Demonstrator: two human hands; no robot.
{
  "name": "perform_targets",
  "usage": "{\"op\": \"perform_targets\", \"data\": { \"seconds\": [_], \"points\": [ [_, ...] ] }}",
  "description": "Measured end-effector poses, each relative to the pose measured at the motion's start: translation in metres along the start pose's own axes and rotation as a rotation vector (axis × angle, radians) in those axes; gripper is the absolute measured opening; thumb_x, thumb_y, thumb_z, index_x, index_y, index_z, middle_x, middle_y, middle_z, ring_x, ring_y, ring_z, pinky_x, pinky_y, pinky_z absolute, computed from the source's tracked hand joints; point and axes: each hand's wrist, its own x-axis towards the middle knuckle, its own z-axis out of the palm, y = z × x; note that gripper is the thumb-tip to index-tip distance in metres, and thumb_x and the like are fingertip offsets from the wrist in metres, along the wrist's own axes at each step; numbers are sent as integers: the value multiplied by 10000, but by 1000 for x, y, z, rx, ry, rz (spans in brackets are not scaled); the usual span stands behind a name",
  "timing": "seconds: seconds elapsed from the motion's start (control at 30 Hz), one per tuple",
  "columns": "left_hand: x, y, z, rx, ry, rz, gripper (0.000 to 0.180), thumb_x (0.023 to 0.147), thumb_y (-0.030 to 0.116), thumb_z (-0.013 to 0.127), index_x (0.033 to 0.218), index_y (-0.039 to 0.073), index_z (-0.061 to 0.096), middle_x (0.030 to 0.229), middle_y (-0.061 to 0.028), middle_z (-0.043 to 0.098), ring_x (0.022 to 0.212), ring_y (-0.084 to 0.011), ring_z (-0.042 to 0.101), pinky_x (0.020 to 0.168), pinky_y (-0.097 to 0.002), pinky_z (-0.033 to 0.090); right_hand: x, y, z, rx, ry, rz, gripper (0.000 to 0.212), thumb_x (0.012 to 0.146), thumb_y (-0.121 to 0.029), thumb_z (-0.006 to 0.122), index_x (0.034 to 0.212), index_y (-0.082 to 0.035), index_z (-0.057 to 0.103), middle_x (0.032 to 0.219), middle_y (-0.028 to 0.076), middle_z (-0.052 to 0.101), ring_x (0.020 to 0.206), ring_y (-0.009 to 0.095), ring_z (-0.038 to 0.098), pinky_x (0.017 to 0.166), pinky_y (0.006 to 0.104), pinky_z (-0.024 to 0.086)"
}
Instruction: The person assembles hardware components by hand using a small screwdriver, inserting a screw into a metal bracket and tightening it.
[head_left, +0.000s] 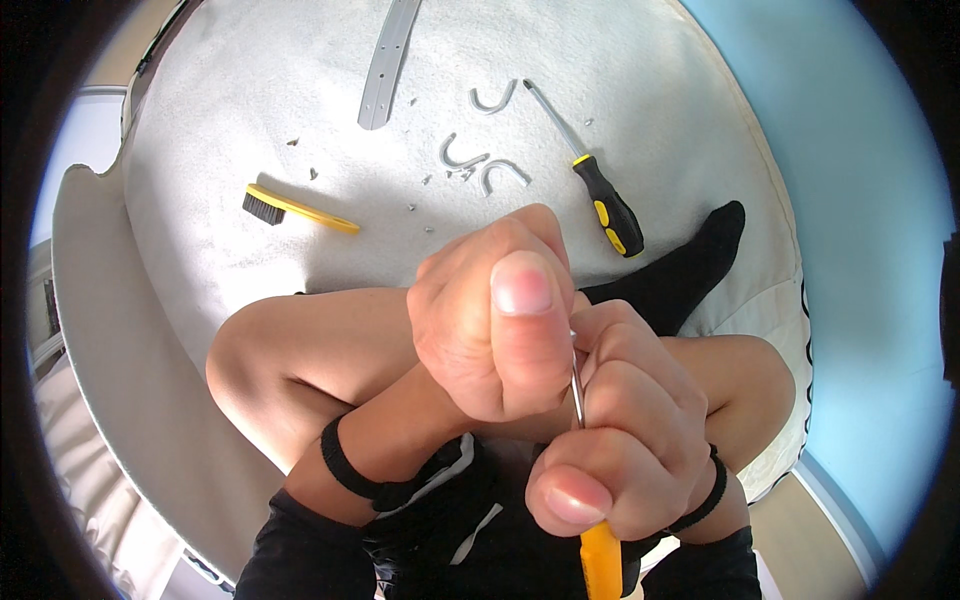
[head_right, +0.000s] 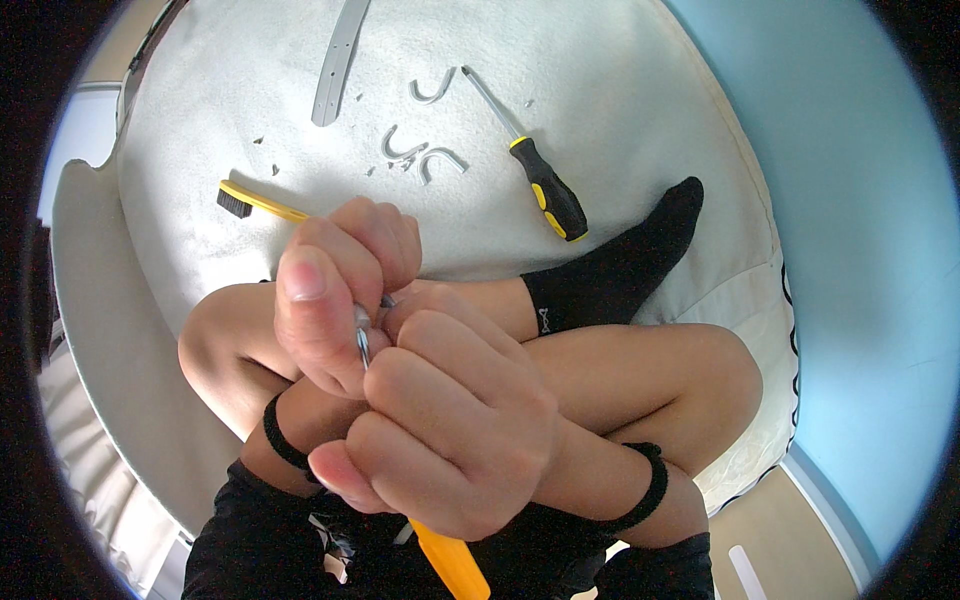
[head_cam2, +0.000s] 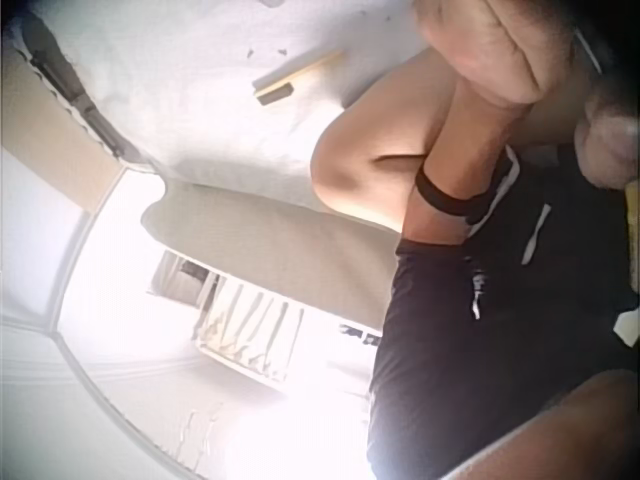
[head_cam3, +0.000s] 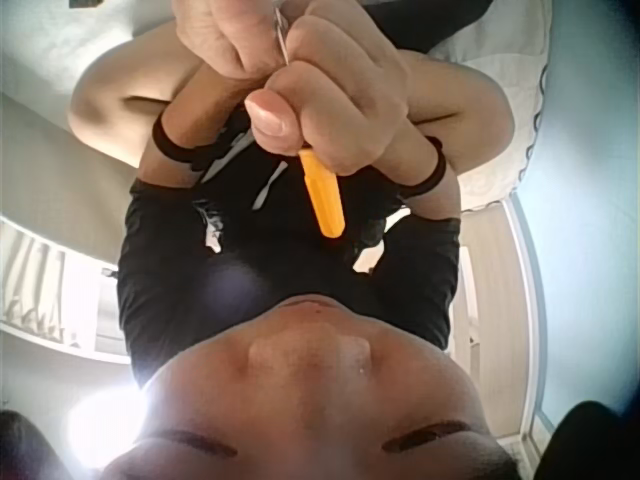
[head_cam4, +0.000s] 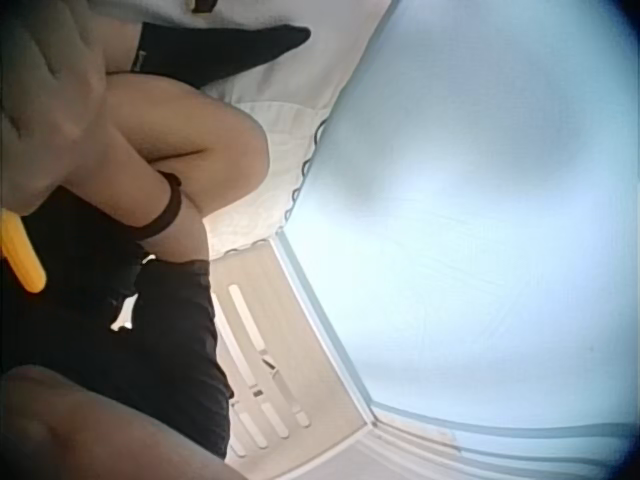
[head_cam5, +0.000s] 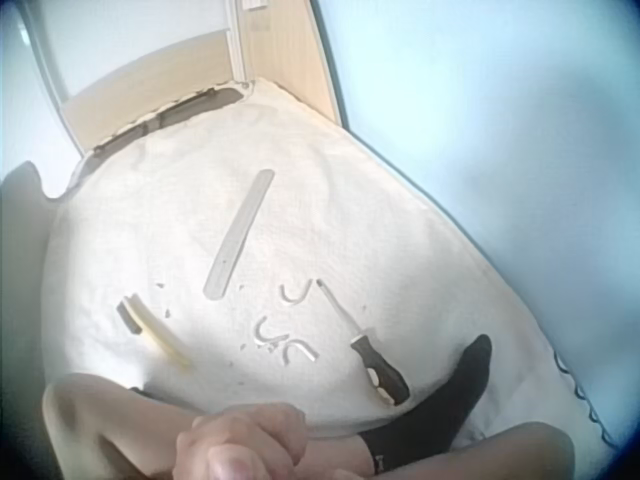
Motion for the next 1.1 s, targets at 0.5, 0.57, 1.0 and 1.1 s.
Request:
{"op": "perform_targets", "data": {
  "seconds": [0.5,0.57,1.0,1.1],
  "points": [
    [0,2,8,159,94,28,261,819,89,422,570,30,366,493,-35,337,369,-138,316,346,-265,239,0,3,1,-31,49,16,278,796,-109,586,634,-45,370,597,97,437,508,243,519,502,338,474],
    [-3,6,6,145,-3,23,241,817,71,418,584,31,374,505,-38,345,377,-123,307,344,-259,227,-1,6,2,-36,96,29,281,819,-110,571,629,-52,372,589,83,428,496,221,502,497,336,469],
    [8,18,14,-352,105,-567,484,880,440,406,537,126,274,494,17,244,470,-100,198,450,-264,183,-10,25,9,460,228,-66,246,741,-129,605,571,-8,475,593,71,404,523,215,440,486,298,390],
    [8,17,14,-341,98,-554,479,887,439,395,544,124,283,494,15,249,472,-101,203,451,-263,192,-10,24,9,479,215,-30,260,739,-144,617,567,-11,475,594,70,407,531,216,442,500,302,397]
  ]
}}
